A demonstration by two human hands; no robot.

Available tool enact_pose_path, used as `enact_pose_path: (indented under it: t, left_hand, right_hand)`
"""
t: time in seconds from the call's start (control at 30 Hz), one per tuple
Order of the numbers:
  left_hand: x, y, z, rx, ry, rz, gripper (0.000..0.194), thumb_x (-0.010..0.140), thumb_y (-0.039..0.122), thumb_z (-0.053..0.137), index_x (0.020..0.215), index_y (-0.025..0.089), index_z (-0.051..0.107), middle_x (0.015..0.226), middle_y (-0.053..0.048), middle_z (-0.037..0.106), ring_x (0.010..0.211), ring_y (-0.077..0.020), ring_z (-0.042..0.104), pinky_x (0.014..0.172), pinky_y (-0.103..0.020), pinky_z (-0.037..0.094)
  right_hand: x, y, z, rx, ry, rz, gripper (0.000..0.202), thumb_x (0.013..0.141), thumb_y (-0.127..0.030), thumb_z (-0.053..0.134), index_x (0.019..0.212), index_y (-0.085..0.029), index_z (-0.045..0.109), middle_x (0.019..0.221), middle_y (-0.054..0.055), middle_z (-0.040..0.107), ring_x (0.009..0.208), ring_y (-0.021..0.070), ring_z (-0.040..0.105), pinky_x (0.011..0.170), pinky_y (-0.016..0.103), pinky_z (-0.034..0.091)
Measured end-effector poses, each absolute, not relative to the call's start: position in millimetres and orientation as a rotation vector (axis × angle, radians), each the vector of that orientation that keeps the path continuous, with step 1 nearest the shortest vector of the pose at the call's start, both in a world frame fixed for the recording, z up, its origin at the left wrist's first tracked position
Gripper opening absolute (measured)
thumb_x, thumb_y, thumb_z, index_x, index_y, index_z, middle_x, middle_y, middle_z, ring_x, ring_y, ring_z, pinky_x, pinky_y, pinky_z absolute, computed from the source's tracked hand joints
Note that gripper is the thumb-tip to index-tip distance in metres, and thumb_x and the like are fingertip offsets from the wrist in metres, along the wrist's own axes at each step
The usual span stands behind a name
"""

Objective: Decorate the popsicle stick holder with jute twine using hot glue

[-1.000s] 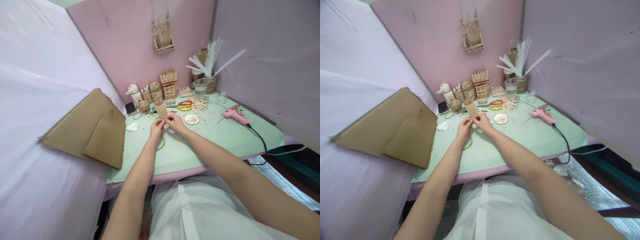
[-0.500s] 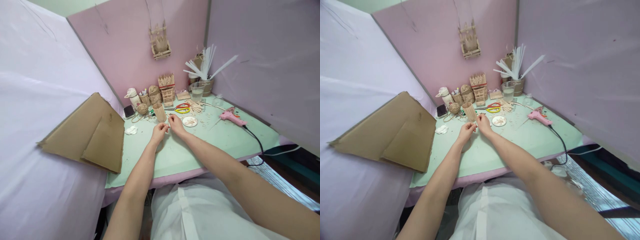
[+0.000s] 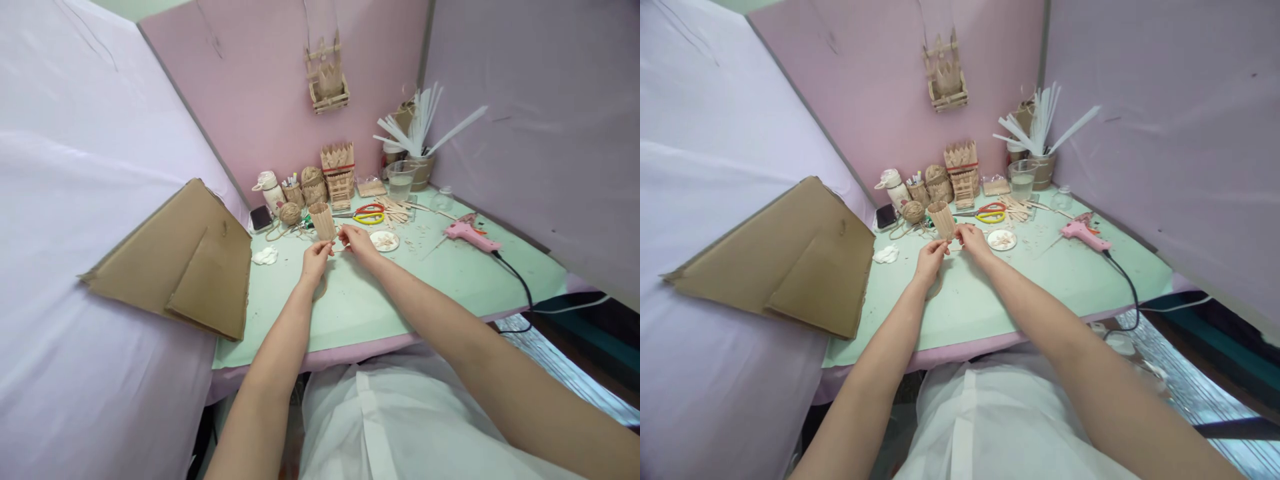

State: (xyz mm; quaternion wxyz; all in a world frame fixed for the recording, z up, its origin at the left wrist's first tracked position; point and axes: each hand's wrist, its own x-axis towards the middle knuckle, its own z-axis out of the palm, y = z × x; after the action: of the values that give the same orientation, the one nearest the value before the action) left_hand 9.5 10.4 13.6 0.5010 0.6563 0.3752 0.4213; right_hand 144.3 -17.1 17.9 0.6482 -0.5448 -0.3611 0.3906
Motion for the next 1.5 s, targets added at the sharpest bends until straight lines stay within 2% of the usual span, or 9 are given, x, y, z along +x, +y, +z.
enact_pose_path:
  t: [0.17,0.3,0.43,0.67,0.8,0.93,1.03,1.27,1.5]
  left_hand:
    - [10,11,12,1.604,0.875,1.014,0.024,0.075,0.032,0.06,0.088,0.016,0.071,0.062,-0.001,0.061,0.064,-0.0128,0.053,0.068,-0.026,0.042]
    - [11,11,12,1.652,0.844,1.012,0.019,0.076,0.028,0.058,0.083,0.016,0.07,0.063,-0.001,0.061,0.066,-0.0134,0.054,0.071,-0.027,0.043]
    - [11,11,12,1.734,0.841,0.997,0.015,0.075,0.026,0.058,0.076,0.016,0.07,0.063,-0.001,0.062,0.067,-0.014,0.054,0.073,-0.028,0.043]
    - [12,9,10,1.776,0.818,0.891,0.018,0.073,0.028,0.06,0.078,0.016,0.071,0.066,-0.002,0.064,0.068,-0.0139,0.055,0.071,-0.027,0.043]
    - [12,12,10,1.746,0.887,0.99,0.021,0.075,0.029,0.057,0.082,0.015,0.071,0.064,-0.001,0.062,0.068,-0.0142,0.055,0.073,-0.027,0.043]
    - [9,17,8,1.689,0.984,1.102,0.021,0.076,0.029,0.055,0.083,0.015,0.069,0.064,-0.001,0.061,0.068,-0.014,0.055,0.071,-0.026,0.043]
    - [7,19,7,1.685,1.001,1.131,0.019,0.076,0.027,0.055,0.081,0.015,0.068,0.065,-0.001,0.061,0.066,-0.0134,0.055,0.069,-0.026,0.043]
    - [7,16,9,1.709,0.992,1.125,0.017,0.076,0.024,0.055,0.08,0.016,0.068,0.069,-0.002,0.063,0.066,-0.0129,0.054,0.068,-0.025,0.043]
    - [8,13,12,1.706,0.996,1.134,0.018,0.076,0.026,0.056,0.083,0.015,0.068,0.068,-0.001,0.061,0.063,-0.012,0.052,0.064,-0.024,0.041]
  right_hand:
    - [142,-16,15,-1.235,-0.793,1.111,0.028,0.079,-0.042,0.055,0.069,-0.017,0.061,0.069,0.003,0.059,0.054,0.0096,0.046,0.044,0.021,0.029]
    - [139,-19,15,-1.152,-0.88,1.219,0.028,0.072,-0.045,0.065,0.071,-0.017,0.062,0.067,0.003,0.06,0.056,0.0099,0.048,0.044,0.02,0.029]
    - [140,-21,16,-1.067,-0.882,1.27,0.027,0.062,-0.039,0.074,0.072,-0.017,0.061,0.064,-0.001,0.057,0.057,0.0098,0.05,0.047,0.02,0.031]
    - [149,-14,9,-1.155,-0.778,1.028,0.026,0.065,-0.04,0.069,0.067,-0.019,0.053,0.058,-0.004,0.046,0.055,0.0096,0.043,0.046,0.022,0.031]
    - [147,-14,9,-1.324,-0.944,0.776,0.014,0.075,-0.031,0.054,0.082,-0.019,0.056,0.072,-0.001,0.054,0.061,0.0117,0.049,0.055,0.025,0.038]
    - [142,-19,11,-1.297,-1.272,0.46,0.021,0.07,-0.014,0.049,0.088,-0.02,0.057,0.092,0.003,0.056,0.076,0.0138,0.053,0.07,0.027,0.043]
    - [139,-23,11,-1.253,-1.465,0.376,0.022,0.068,-0.01,0.048,0.086,-0.02,0.058,0.099,0.005,0.052,0.076,0.0139,0.052,0.071,0.028,0.043]
    - [139,-25,13,-1.235,-1.52,0.318,0.006,0.076,-0.023,0.059,0.08,-0.02,0.062,0.093,0.004,0.052,0.075,0.0142,0.051,0.072,0.029,0.041]
    - [140,-24,16,-1.261,-1.435,0.322,0.011,0.08,-0.025,0.053,0.074,-0.02,0.061,0.078,0.003,0.057,0.08,0.0172,0.052,0.076,0.029,0.039]
